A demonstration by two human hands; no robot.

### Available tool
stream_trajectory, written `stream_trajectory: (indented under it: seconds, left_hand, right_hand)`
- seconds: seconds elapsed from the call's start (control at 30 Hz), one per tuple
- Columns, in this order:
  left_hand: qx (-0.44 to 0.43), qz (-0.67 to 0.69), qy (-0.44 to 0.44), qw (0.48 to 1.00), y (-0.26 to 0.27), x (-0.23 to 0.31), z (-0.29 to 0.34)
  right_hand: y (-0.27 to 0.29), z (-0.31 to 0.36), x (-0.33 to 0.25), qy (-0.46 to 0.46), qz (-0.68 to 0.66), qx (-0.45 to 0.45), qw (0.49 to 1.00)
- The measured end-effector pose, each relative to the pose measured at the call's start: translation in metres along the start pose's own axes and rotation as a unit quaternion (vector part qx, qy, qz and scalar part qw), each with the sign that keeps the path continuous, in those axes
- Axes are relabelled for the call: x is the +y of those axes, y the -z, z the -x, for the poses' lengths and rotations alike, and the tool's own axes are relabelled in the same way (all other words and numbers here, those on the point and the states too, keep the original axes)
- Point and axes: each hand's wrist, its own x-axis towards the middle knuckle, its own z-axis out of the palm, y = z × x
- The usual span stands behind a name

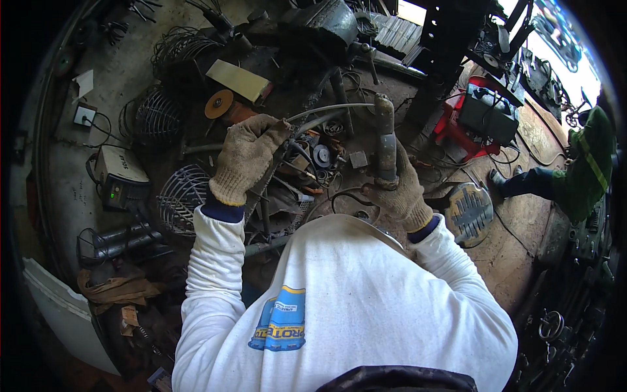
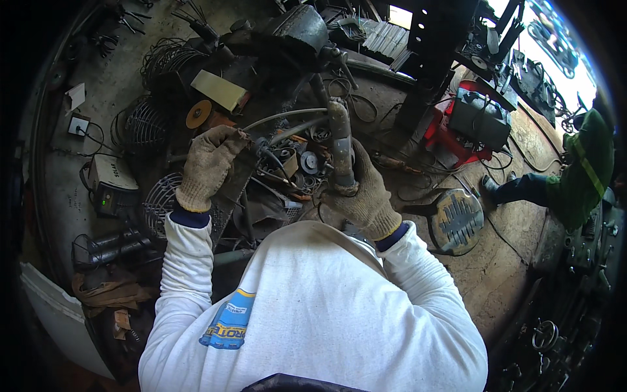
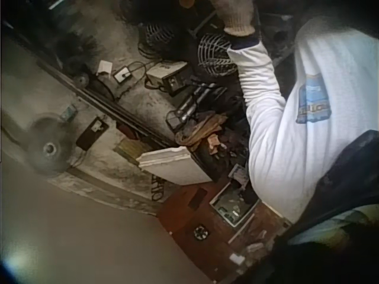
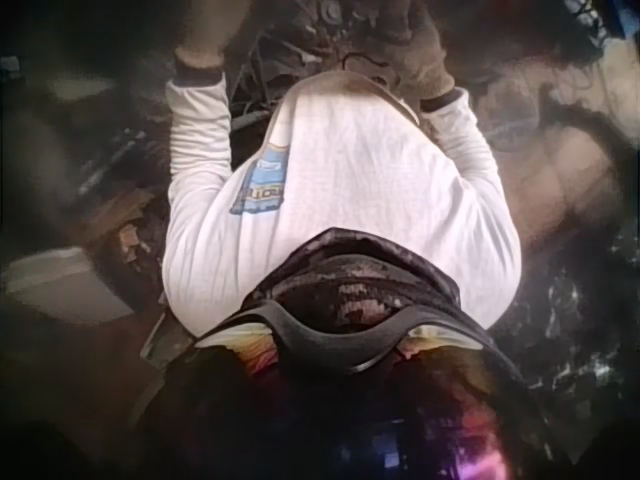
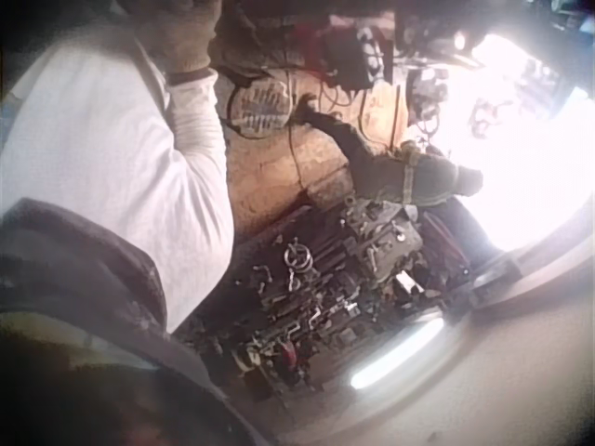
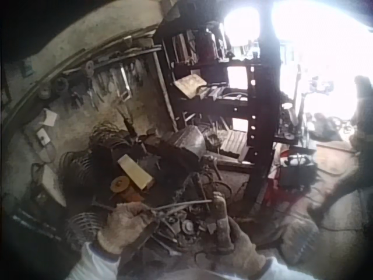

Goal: The person uses an angle grinder to smooth parts of a metal wire cage on a workbench, then uses a hammer to shape the wire structure, and performs spot welding on the cage using a welding tool.

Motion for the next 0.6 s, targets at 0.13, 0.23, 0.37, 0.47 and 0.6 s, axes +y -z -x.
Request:
stream_trajectory:
  seconds: [0.13, 0.23, 0.37, 0.47, 0.6]
  left_hand:
    - [-0.003, 0.023, 0.051, 0.998, -0.003, 0.005, 0.0]
    - [0.002, 0.066, 0.055, 0.996, -0.005, 0.002, 0.0]
    - [0.028, 0.089, 0.076, 0.993, -0.01, -0.006, -0.003]
    - [0.024, 0.134, 0.085, 0.987, -0.012, -0.01, -0.003]
    - [0.026, 0.123, 0.088, 0.988, -0.012, -0.011, -0.004]
  right_hand:
    - [-0.002, 0.0, 0.004, -0.032, -0.036, -0.002, 0.999]
    - [-0.003, -0.003, 0.005, -0.016, -0.013, -0.001, 1.0]
    - [-0.005, -0.004, 0.01, -0.034, -0.005, 0.003, 0.999]
    - [-0.007, -0.006, 0.012, -0.036, 0.024, 0.007, 0.999]
    - [-0.008, -0.007, 0.014, -0.036, 0.011, 0.009, 0.999]
